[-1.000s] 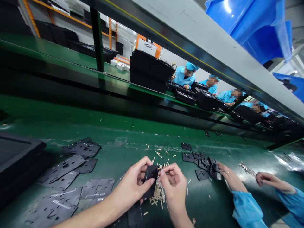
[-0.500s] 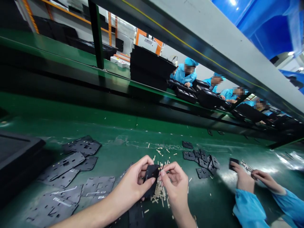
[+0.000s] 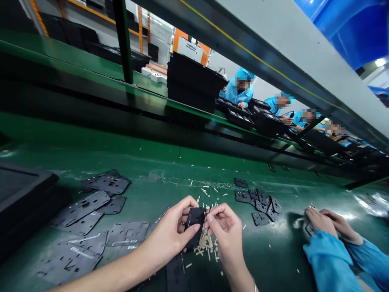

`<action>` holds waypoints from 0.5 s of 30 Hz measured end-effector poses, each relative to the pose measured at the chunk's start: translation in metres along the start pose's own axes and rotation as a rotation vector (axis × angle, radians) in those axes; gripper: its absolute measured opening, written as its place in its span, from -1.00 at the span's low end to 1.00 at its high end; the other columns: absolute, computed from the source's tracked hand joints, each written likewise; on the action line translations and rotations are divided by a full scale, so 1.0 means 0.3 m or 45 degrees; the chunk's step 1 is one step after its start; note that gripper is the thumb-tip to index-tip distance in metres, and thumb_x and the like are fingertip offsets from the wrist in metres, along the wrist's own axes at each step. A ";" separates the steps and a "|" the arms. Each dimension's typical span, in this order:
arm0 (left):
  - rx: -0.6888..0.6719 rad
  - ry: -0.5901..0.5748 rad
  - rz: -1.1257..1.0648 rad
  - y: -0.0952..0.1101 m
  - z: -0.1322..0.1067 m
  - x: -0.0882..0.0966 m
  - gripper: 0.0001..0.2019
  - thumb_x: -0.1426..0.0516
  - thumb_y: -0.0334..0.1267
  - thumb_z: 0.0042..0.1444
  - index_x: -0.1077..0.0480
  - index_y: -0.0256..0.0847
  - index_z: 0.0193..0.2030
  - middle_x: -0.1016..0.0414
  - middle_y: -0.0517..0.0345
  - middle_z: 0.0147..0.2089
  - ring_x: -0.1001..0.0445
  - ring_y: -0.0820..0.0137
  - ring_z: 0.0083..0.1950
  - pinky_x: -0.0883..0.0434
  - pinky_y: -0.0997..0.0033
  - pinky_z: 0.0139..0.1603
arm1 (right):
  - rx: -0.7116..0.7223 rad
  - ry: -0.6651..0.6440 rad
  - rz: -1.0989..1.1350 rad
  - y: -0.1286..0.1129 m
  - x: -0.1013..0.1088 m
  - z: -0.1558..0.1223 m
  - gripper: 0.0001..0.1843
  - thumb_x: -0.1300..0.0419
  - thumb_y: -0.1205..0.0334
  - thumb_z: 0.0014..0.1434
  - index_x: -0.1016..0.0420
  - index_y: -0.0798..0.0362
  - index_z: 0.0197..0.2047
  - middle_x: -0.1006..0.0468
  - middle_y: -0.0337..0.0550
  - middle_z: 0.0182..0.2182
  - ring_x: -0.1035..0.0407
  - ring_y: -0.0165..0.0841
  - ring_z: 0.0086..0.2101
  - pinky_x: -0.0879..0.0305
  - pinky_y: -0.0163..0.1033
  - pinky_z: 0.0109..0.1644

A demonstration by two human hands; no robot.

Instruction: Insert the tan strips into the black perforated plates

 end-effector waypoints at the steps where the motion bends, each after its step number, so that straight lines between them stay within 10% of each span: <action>1: -0.005 0.006 0.017 0.002 0.000 0.002 -0.84 -0.07 -0.37 -0.02 -0.10 -0.20 -0.34 -0.21 0.31 -0.44 -0.21 0.55 -0.44 -0.17 0.64 -0.53 | -0.003 -0.009 0.018 0.001 -0.002 0.001 -0.87 -0.20 0.24 0.05 -0.35 0.08 -0.45 -0.38 -0.25 -0.51 -0.29 -0.49 -0.55 -0.17 -0.42 -0.55; 15: 0.015 0.005 0.040 -0.013 -0.004 -0.001 -0.86 -0.06 -0.35 0.01 -0.11 -0.18 -0.32 -0.24 0.31 -0.43 -0.23 0.54 -0.45 -0.22 0.59 -0.50 | -0.053 -0.032 0.109 0.013 -0.009 0.013 -0.87 -0.23 0.24 0.04 -0.38 0.10 -0.44 -0.35 -0.30 -0.60 -0.25 -0.55 -0.60 -0.15 -0.47 -0.58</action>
Point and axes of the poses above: each hand's wrist, its own z-axis towards the middle knuckle, its own x-axis out of the back of the hand, y = z × x, the point moved 8 cm from there along z, towards the middle knuckle
